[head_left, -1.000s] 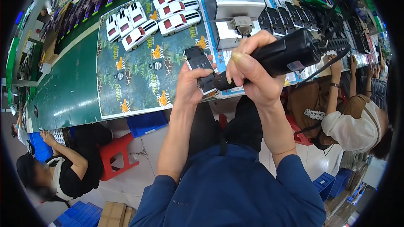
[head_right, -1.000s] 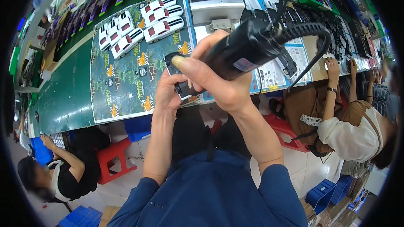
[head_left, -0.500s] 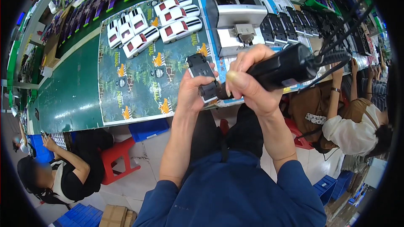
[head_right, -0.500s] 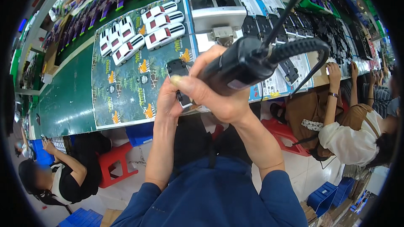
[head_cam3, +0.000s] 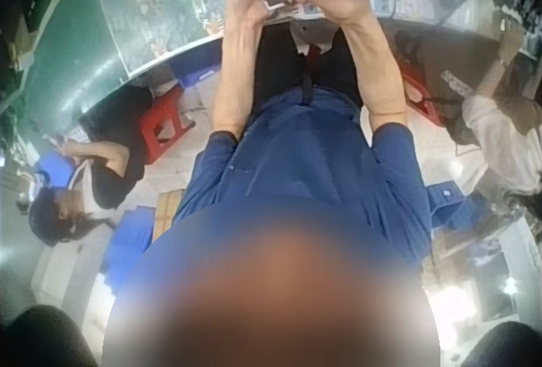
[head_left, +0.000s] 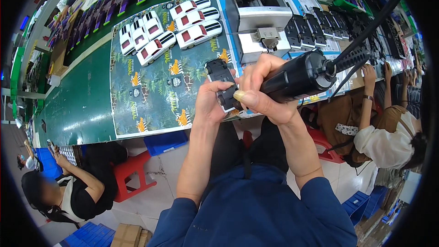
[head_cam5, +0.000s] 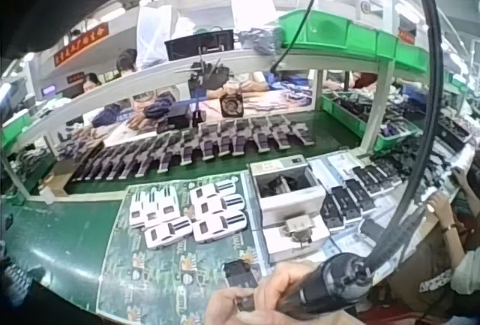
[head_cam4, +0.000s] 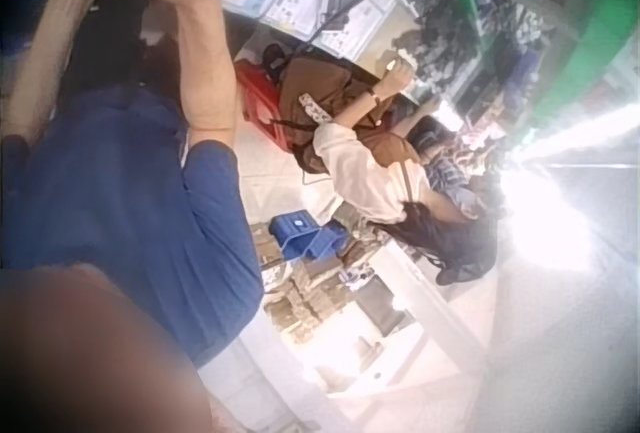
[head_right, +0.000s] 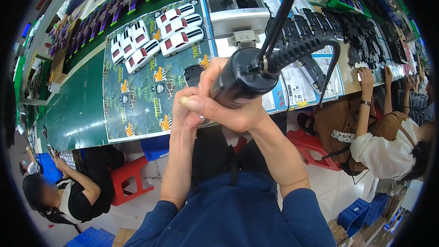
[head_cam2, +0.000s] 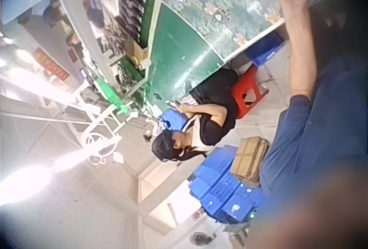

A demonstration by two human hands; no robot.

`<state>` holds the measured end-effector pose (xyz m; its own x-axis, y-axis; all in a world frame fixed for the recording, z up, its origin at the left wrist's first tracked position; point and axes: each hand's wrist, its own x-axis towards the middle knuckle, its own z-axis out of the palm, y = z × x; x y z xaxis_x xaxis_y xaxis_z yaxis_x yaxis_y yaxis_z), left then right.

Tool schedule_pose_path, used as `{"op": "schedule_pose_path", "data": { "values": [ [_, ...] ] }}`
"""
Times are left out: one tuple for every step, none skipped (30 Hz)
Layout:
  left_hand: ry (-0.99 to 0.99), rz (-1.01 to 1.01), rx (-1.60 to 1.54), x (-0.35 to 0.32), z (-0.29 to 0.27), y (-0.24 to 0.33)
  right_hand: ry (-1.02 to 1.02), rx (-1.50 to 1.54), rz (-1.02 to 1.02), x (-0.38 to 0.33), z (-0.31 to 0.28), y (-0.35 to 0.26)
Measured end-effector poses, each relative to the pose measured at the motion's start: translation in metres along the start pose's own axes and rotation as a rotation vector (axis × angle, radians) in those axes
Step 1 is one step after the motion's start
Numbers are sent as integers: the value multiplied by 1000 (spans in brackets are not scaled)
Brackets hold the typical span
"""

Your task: Assembling and inspecting small electronic components using a handheld tool on a factory production line.

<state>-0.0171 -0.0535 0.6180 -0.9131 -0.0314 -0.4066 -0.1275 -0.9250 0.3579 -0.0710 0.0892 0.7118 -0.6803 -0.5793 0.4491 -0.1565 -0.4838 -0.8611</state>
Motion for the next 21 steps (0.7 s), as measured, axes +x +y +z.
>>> {"op": "schedule_pose_path", "data": {
  "values": [
    [-67, -23, -89, 3, -6, -1, -10, 13, 15, 0, 1, -1],
    [-66, -25, -89, 3, -10, -1, -8, 12, 16, 0, 1, -1],
    [-70, -31, -45, 0, -5, 2, 10, -8, 1, 0, 1, 0],
    [-76, -36, -1, -1, -2, 3, 27, -29, -15, 0, 0, 1],
    [-80, -40, 1, 0, -1, 2, 30, -33, -17, -1, 0, 2],
    [-44, -2, 29, 0, 1, -1, 31, -13, -15, -2, 1, 2],
    [-9, 36, 57, -1, 3, -2, 30, 6, -15, -3, 1, 2],
    [-13, 36, 58, -4, 6, -1, 38, 15, 3, -5, 2, 3],
    [23, 98, 133, -7, 11, 0, 45, 24, 20, -5, 1, 4],
    [62, 162, 209, -9, 14, 2, 43, 92, 57, -7, 2, -2],
    [33, 245, 360, -8, 11, 4, 42, 92, -28, -9, -1, -7],
    [-5, 345, 517, -7, 6, 9, -22, 46, -113, -8, -9, -17],
    [-11, 531, 932, -7, -2, 18, 14, 55, -145, -13, -12, -27],
    [-124, 788, 1389, -9, -9, 34, 17, 163, -196, -14, -13, -32],
    [-158, 919, 1712, -12, -11, 48, 36, 134, -195, -20, -24, -37],
    [-174, 1041, 2047, -20, -11, 64, 48, 125, -186, -20, -30, -40],
    [-191, 1057, 2213, -25, -23, 81, 118, 201, -210, -20, -33, -38],
    [-195, 1044, 2345, -32, -34, 101, 134, 192, -188, -21, -37, -39],
    [-204, 1020, 2475, -42, -46, 120, 142, 181, -176, -23, -44, -40],
    [-117, 882, 2604, -55, -61, 140, 136, 193, -185, -25, -49, -39],
    [7, 910, 2679, -69, -70, 156, 133, 196, -181, -28, -55, -40]
  ]
}}
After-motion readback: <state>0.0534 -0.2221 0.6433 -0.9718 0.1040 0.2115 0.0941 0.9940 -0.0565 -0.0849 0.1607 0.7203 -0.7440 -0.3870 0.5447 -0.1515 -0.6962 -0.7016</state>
